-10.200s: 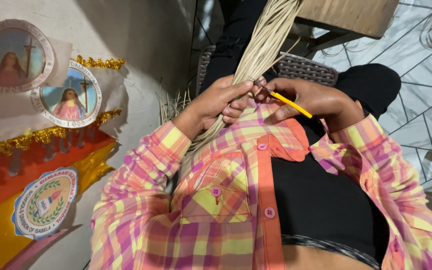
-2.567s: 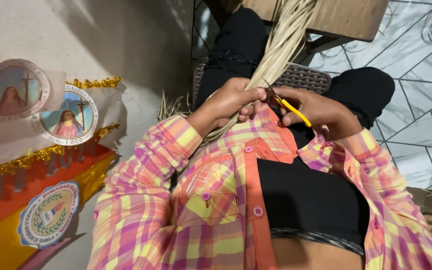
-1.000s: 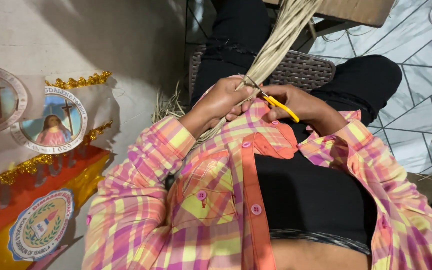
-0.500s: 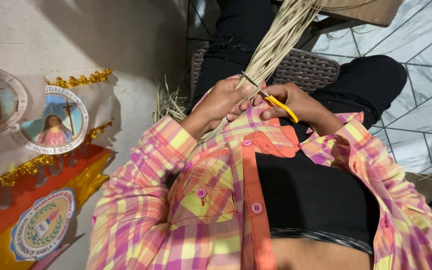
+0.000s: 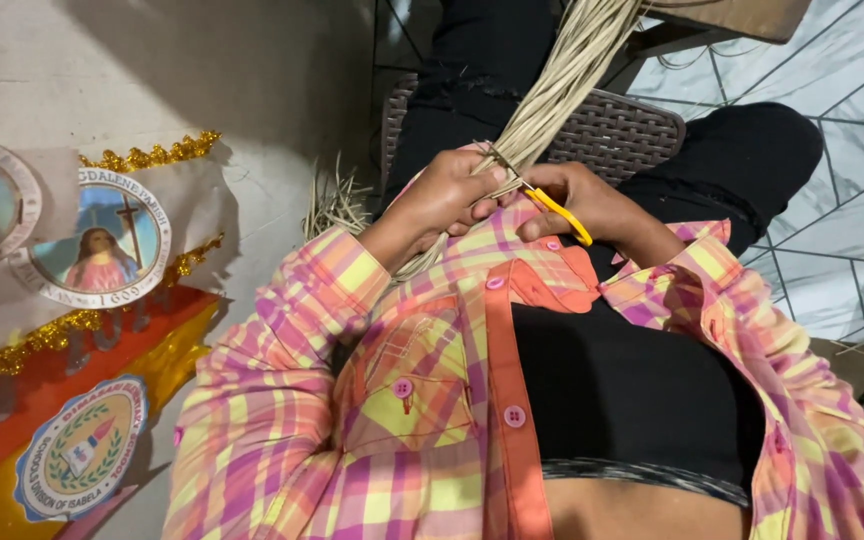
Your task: The person is stripping, trimming, and bundling long plant fibers, likely for making a broom or similar craft item.
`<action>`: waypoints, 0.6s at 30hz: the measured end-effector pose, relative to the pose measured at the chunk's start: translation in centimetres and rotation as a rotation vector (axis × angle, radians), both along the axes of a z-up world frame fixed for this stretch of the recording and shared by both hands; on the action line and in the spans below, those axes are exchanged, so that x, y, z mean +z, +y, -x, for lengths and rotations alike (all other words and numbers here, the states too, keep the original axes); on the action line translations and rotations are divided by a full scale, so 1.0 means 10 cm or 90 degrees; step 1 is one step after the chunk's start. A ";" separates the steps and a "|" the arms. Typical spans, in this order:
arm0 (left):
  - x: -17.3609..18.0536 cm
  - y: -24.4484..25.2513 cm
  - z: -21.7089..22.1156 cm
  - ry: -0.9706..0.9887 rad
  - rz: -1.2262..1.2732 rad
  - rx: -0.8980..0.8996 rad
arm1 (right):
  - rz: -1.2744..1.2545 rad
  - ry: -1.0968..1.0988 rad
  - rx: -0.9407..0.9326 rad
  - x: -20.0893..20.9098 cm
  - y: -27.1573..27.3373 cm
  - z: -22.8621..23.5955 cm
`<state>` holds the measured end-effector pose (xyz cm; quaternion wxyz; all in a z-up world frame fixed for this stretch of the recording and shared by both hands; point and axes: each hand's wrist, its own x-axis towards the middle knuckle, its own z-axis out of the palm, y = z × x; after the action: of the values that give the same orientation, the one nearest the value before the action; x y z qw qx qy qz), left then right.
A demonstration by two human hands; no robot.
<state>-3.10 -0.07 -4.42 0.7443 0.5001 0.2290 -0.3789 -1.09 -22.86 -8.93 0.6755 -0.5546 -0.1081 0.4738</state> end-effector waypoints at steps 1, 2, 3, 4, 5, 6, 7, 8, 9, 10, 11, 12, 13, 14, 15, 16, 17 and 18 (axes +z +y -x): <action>0.02 0.01 -0.01 0.000 -0.001 0.001 | -0.001 0.000 0.001 0.03 0.00 -0.01; 0.04 0.03 -0.02 0.016 0.001 0.006 | 0.008 -0.006 0.003 0.05 0.00 -0.02; 0.06 0.04 -0.02 0.032 0.005 0.011 | 0.017 -0.012 0.006 0.08 0.00 -0.03; 0.06 0.04 -0.02 0.033 0.005 0.011 | 0.018 -0.011 0.006 0.09 0.00 -0.03; 0.06 0.05 -0.02 0.036 0.006 0.011 | 0.028 -0.017 0.008 0.11 0.00 -0.03; 0.06 0.06 -0.01 0.039 0.006 0.010 | 0.039 -0.024 0.011 0.12 0.00 -0.03; 0.02 0.05 -0.02 0.039 0.008 0.009 | 0.041 -0.023 0.010 0.11 -0.01 -0.05; -0.02 0.05 -0.01 0.043 -0.001 -0.017 | 0.039 -0.020 0.024 0.11 -0.01 -0.06; -0.05 0.05 0.00 0.048 -0.011 -0.042 | 0.036 -0.016 0.040 0.10 -0.01 -0.07; -0.07 0.06 -0.01 0.049 -0.009 -0.041 | 0.037 -0.015 0.041 -0.17 -0.09 -0.04; -0.09 0.06 -0.02 0.051 -0.013 -0.083 | 0.039 -0.034 0.062 -0.45 -0.17 -0.01; -0.11 0.06 -0.04 0.053 -0.017 -0.126 | 0.042 -0.053 0.084 -0.73 -0.24 0.01; -0.06 0.08 -0.07 0.054 -0.017 -0.126 | 0.042 -0.052 0.084 -0.79 -0.24 0.04; -0.02 0.09 -0.10 0.052 -0.012 -0.142 | 0.044 -0.058 0.077 -0.84 -0.24 0.07; 0.02 0.10 -0.12 0.052 -0.008 -0.158 | 0.046 -0.061 0.069 -0.90 -0.24 0.12; -0.01 0.12 -0.11 0.054 -0.008 -0.158 | 0.045 -0.059 0.069 -0.88 -0.23 0.13; -0.05 0.14 -0.11 0.064 -0.002 -0.160 | 0.055 -0.064 0.067 -0.85 -0.22 0.14; -0.09 0.16 -0.10 0.074 0.003 -0.162 | 0.064 -0.068 0.064 -0.82 -0.21 0.14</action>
<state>-2.08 1.52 -5.36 0.6769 0.5002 0.2054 -0.4994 -2.49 -24.99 -17.14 0.6153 -0.6061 -0.1480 0.4817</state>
